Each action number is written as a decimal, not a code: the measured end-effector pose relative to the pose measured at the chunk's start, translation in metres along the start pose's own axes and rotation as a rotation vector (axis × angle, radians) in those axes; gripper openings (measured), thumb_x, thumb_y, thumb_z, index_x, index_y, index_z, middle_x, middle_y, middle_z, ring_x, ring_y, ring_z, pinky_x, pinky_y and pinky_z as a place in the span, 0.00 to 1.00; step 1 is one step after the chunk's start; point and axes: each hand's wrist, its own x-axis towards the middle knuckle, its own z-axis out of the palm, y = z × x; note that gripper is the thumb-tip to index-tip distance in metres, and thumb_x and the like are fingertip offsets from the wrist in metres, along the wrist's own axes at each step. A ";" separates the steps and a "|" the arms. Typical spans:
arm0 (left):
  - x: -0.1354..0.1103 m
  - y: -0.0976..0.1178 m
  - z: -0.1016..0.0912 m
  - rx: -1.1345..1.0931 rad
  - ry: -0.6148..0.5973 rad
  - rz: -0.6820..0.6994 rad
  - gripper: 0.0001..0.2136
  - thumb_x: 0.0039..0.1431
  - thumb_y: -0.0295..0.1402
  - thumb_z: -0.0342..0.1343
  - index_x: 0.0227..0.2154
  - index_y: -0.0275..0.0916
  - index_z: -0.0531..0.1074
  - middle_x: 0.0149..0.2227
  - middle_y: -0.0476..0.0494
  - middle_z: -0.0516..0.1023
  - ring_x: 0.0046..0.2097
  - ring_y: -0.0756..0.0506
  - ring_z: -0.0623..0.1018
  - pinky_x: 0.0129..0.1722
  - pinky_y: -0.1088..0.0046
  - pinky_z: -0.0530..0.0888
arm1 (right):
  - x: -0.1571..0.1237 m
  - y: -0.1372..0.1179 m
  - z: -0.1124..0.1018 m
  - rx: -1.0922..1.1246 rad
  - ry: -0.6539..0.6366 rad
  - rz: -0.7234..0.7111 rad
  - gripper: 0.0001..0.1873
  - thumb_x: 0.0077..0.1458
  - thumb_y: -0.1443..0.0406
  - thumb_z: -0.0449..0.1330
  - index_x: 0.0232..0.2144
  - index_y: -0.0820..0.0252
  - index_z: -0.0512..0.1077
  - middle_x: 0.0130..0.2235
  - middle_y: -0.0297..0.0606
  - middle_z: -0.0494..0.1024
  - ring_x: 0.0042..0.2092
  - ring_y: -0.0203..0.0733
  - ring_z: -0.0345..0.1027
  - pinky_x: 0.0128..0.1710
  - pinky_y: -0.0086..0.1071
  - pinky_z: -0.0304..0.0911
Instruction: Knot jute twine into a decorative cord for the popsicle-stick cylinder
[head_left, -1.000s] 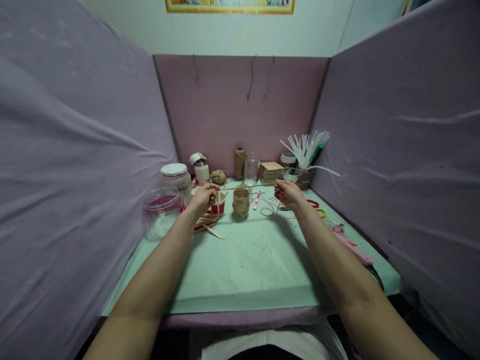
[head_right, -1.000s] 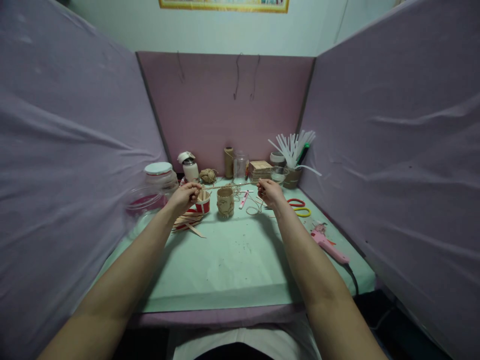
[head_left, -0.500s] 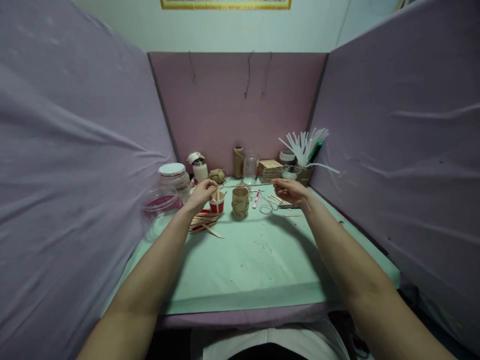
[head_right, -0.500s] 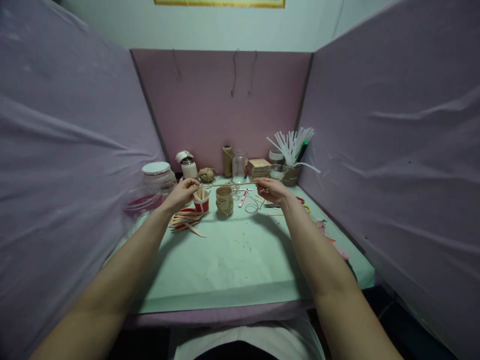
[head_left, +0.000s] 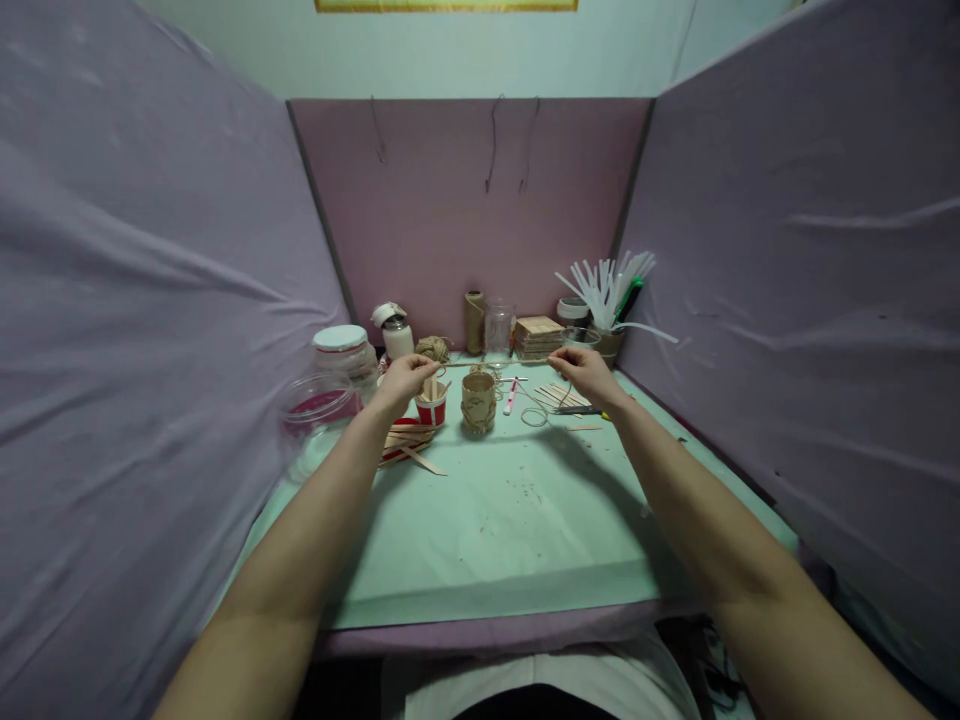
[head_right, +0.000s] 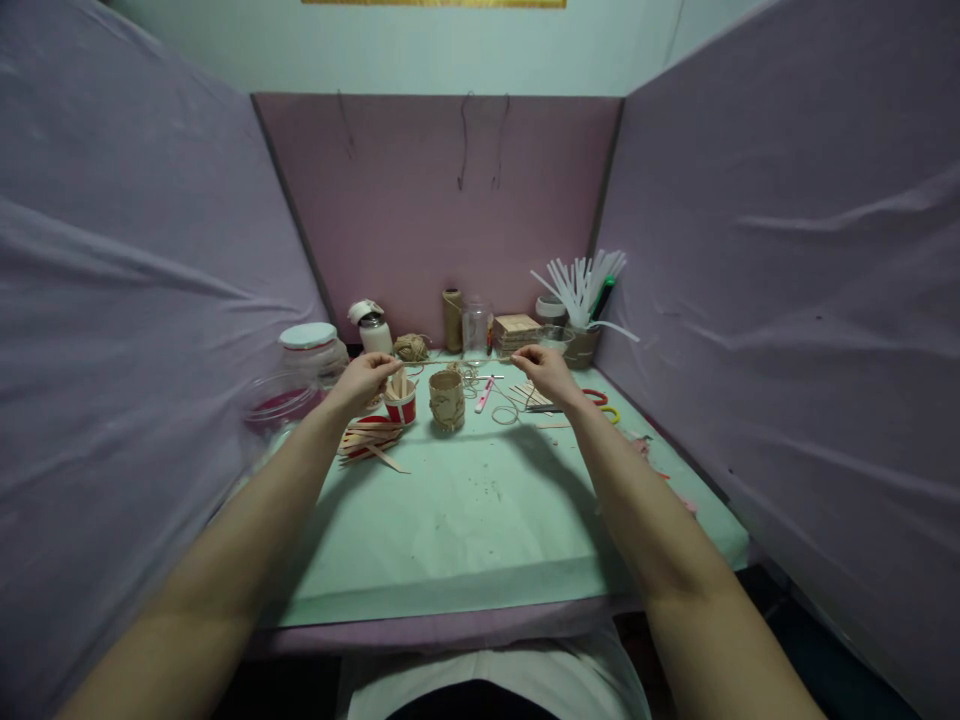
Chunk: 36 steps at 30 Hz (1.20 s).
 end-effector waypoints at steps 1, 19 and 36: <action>0.001 -0.001 0.001 0.038 0.027 0.012 0.13 0.43 0.40 0.61 0.24 0.35 0.70 0.17 0.53 0.65 0.19 0.55 0.61 0.19 0.79 0.56 | 0.001 0.004 0.001 0.002 0.014 0.014 0.18 0.44 0.52 0.60 0.25 0.63 0.71 0.20 0.31 0.64 0.24 0.32 0.53 0.23 0.28 0.49; 0.025 0.027 0.047 0.460 -0.016 0.283 0.08 0.49 0.36 0.57 0.27 0.36 0.77 0.30 0.43 0.79 0.33 0.47 0.74 0.35 0.73 0.68 | 0.006 0.025 0.018 -0.633 0.035 0.100 0.16 0.50 0.56 0.59 0.38 0.59 0.75 0.48 0.47 0.74 0.50 0.53 0.64 0.48 0.43 0.57; 0.033 0.004 0.046 0.530 -0.025 0.283 0.14 0.53 0.24 0.47 0.37 0.35 0.77 0.31 0.42 0.78 0.31 0.47 0.73 0.35 0.72 0.67 | 0.036 0.004 0.079 0.103 -0.170 -0.027 0.09 0.52 0.62 0.55 0.34 0.61 0.69 0.26 0.35 0.75 0.24 0.32 0.63 0.26 0.26 0.59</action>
